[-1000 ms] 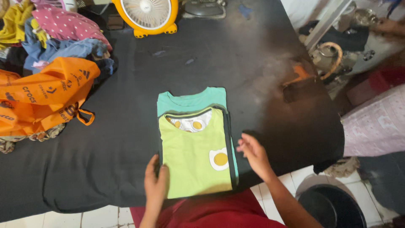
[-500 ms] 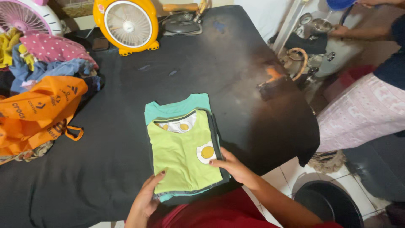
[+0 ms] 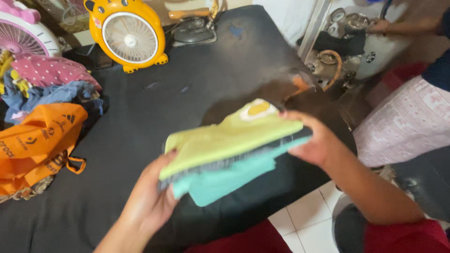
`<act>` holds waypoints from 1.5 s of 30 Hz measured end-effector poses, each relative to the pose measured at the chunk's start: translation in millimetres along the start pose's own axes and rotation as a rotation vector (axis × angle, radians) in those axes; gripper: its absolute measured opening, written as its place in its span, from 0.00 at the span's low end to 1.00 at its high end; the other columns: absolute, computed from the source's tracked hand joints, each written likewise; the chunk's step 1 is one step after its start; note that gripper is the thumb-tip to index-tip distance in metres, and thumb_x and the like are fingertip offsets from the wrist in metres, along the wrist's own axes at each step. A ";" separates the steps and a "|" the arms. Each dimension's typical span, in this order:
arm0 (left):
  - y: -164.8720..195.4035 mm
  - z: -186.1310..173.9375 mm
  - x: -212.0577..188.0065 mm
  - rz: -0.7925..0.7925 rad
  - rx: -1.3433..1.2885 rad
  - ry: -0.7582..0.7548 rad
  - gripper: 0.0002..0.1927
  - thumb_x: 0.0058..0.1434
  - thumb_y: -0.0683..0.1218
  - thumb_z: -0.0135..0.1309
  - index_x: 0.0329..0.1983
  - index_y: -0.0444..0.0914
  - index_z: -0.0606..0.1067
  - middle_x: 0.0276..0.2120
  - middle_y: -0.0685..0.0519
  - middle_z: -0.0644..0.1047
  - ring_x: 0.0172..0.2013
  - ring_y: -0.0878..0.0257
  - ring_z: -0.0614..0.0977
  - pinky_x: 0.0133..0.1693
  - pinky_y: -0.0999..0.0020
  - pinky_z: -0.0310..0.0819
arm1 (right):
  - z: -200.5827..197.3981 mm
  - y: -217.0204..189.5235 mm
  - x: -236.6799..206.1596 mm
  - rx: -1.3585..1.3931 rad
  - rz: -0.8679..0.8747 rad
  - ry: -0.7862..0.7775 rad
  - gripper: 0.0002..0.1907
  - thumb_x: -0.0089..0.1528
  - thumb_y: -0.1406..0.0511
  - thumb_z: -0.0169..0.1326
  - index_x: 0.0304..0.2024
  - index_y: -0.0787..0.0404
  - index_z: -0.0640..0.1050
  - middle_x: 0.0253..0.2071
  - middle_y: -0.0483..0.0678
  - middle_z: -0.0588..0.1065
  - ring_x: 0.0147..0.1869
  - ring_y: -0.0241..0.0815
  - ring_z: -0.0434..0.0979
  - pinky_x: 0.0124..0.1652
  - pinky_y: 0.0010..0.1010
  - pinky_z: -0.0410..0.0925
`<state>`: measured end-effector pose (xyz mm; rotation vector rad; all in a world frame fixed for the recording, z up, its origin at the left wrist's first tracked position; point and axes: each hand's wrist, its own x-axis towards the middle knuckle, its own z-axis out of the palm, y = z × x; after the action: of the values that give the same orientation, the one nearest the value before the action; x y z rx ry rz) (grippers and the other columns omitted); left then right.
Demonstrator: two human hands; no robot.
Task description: The person folds a light green t-shirt, a yellow t-shirt, a pair of blue shorts, and a blue t-shirt on a black table. The person smooths and aligns each item before folding it into a compact rectangle and stacking them.
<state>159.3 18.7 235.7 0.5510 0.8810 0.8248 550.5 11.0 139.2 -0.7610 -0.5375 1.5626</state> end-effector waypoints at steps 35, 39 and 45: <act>-122.4 -4.9 387.4 0.710 1.834 0.426 0.35 0.65 0.56 0.42 0.73 0.37 0.61 0.75 0.42 0.54 0.75 0.47 0.51 0.69 0.35 0.37 | -122.1 25.0 185.5 -1.578 -0.975 0.548 0.20 0.64 0.72 0.55 0.59 0.66 0.73 0.59 0.58 0.73 0.61 0.61 0.71 0.59 0.49 0.63; -126.6 -7.5 388.2 0.650 1.867 0.434 0.37 0.65 0.57 0.43 0.75 0.38 0.58 0.76 0.43 0.52 0.75 0.47 0.49 0.69 0.36 0.37 | -29.4 106.1 190.0 -1.617 -0.779 -0.074 0.24 0.59 0.57 0.56 0.56 0.59 0.72 0.62 0.53 0.69 0.70 0.54 0.64 0.65 0.54 0.52; -120.1 -8.1 398.5 0.653 1.996 0.455 0.39 0.67 0.59 0.43 0.78 0.39 0.54 0.78 0.42 0.47 0.77 0.47 0.45 0.70 0.38 0.37 | -19.6 130.4 224.0 -1.706 -0.625 -0.437 0.35 0.63 0.51 0.52 0.69 0.59 0.66 0.74 0.56 0.58 0.79 0.58 0.51 0.70 0.57 0.42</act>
<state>348.3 274.0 -33.4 2.5435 1.8549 0.3371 470.1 212.4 -4.2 -1.2369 -2.2754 0.3485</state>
